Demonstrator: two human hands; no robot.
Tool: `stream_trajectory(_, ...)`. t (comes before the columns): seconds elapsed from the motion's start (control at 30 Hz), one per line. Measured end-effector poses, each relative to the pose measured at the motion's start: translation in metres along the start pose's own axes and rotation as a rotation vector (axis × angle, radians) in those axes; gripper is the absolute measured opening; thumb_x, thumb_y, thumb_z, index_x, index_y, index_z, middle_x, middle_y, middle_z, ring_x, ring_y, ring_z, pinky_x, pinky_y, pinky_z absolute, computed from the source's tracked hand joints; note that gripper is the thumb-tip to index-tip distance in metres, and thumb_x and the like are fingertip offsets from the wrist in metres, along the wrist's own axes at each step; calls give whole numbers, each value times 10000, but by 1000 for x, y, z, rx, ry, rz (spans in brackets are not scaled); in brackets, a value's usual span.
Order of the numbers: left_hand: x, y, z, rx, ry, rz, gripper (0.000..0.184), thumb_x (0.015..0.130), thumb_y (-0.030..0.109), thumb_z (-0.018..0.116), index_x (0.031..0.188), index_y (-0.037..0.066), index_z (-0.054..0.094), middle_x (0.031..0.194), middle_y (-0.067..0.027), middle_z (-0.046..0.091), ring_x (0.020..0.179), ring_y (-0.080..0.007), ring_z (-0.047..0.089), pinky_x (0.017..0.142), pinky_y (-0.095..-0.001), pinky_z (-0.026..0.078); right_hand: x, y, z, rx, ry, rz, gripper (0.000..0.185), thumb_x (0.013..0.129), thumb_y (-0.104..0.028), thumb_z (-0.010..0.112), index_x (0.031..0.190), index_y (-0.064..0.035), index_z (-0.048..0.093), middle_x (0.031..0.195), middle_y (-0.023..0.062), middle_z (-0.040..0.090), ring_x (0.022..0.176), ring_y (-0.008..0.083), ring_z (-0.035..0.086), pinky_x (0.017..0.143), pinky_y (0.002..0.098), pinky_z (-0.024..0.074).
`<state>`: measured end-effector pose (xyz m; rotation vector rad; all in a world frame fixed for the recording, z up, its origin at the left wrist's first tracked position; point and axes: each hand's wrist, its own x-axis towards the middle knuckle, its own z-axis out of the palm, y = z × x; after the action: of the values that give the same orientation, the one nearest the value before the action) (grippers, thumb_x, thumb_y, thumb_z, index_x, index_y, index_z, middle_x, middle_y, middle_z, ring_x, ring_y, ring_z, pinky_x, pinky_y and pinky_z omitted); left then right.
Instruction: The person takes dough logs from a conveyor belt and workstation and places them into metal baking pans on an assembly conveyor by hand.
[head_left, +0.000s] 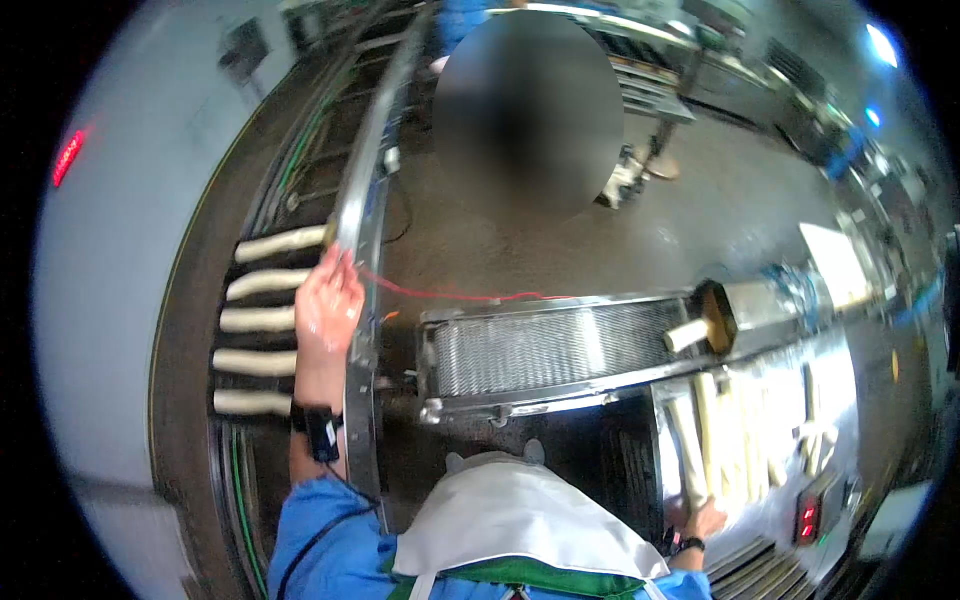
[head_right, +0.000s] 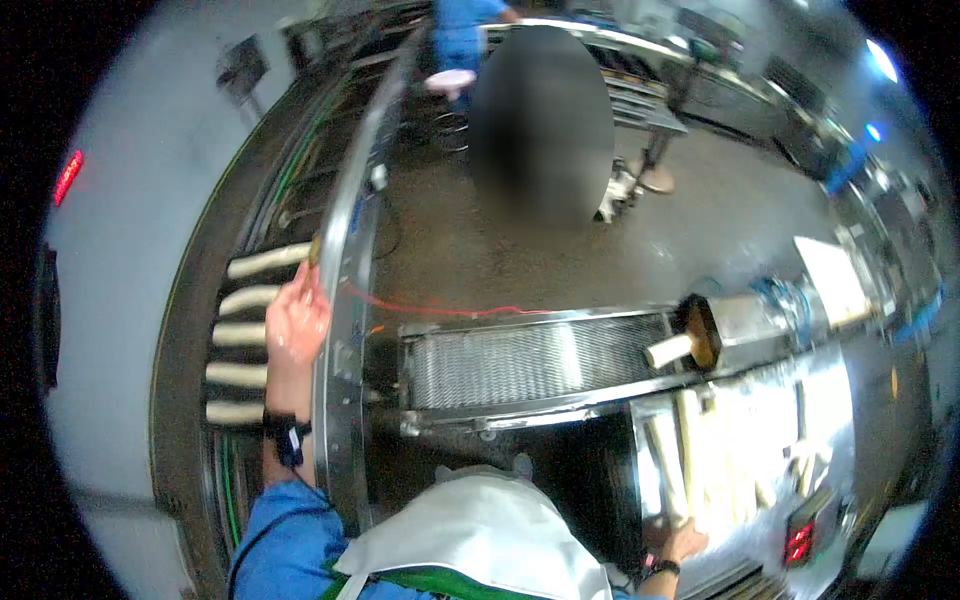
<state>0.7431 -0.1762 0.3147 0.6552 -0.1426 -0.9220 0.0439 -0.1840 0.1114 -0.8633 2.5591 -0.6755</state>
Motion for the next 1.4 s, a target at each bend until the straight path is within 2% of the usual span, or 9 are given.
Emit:
stream_trajectory(0.03, -2, -7, 3, 43, 26, -27, 330, 871, 98, 532, 1196, 50, 505, 1039, -75, 583, 869, -143, 577, 697, -266, 472, -2, -3, 5, -125, 134, -146, 654, 795, -410, 605, 1140, 137, 506, 1128, 298, 551, 1062, 418, 519, 922, 456, 422)
stream_trajectory(0.1, -3, -25, 6, 109, 77, -70, 368, 863, 72, 526, 1229, 58, 488, 1059, -67, 580, 893, -138, 572, 697, -266, 472, -24, -48, 1, -367, 9, -309, 682, 826, -351, 589, 1298, 89, 368, 1378, 277, 310, 1316, 363, 243, 1124, 470, 169)
stream_trajectory(0.17, -3, -43, 3, 171, 21, -118, 377, 862, 53, 517, 1238, 56, 483, 1074, -58, 577, 900, -128, 564, 712, -252, 467, -33, -79, 2, -522, -157, -412, 778, 842, -422, 569, 1402, -2, 231, 1467, 256, 174, 1381, 361, 114, 1135, 474, 47)
stream_trajectory(0.27, -9, -63, 6, 339, -16, -145, 363, 874, 35, 501, 1236, 45, 484, 1095, -73, 563, 896, -124, 564, 708, -251, 488, -12, -90, 29, -677, -211, -594, 810, 817, -470, 603, 1445, -177, 183, 1494, 220, 118, 1385, 370, 99, 1094, 581, 92)
stream_trajectory(0.63, -69, -134, 19, 834, -53, -278, 288, 850, 28, 549, 1138, 20, 546, 987, -57, 589, 852, -113, 557, 714, -230, 440, 39, -131, 50, -642, -261, -475, 869, 766, -654, 538, 1456, -298, 149, 1516, 182, 71, 1379, 425, 63, 1020, 681, 116)
stream_trajectory(0.8, -72, -130, 20, 891, -59, -316, 261, 875, 61, 554, 1132, 13, 545, 1002, -54, 599, 880, -111, 569, 722, -230, 458, 60, -141, 55, -593, -287, -388, 676, 864, -574, 451, 1440, -387, 150, 1521, 174, 25, 1367, 463, 41, 987, 721, 108)
stream_trajectory(0.97, -68, -120, 17, 943, -83, -293, 263, 870, 79, 567, 1127, 27, 555, 1007, -49, 612, 857, -104, 577, 730, -223, 463, 63, -129, 72, -610, -203, -513, 624, 921, -507, 372, 1457, -275, 151, 1506, 192, 90, 1369, 448, 71, 991, 711, 127)
stream_trajectory(1.13, -71, -121, 7, 928, -48, -312, 267, 849, 54, 560, 1116, 59, 577, 994, -28, 615, 868, -89, 568, 733, -218, 435, 32, -101, 49, -607, -240, -742, 787, 822, -520, 537, 1452, -190, 196, 1505, 171, 136, 1371, 418, 117, 1074, 602, 104)
stream_trajectory(1.4, -79, -132, -26, 868, 58, -395, 275, 853, 60, 569, 1127, 43, 571, 988, -37, 615, 879, -112, 579, 740, -230, 442, 15, -77, 5, -752, -230, -533, 917, 720, -594, 622, 1450, -246, 189, 1500, 196, 109, 1380, 384, 112, 1050, 625, 151)
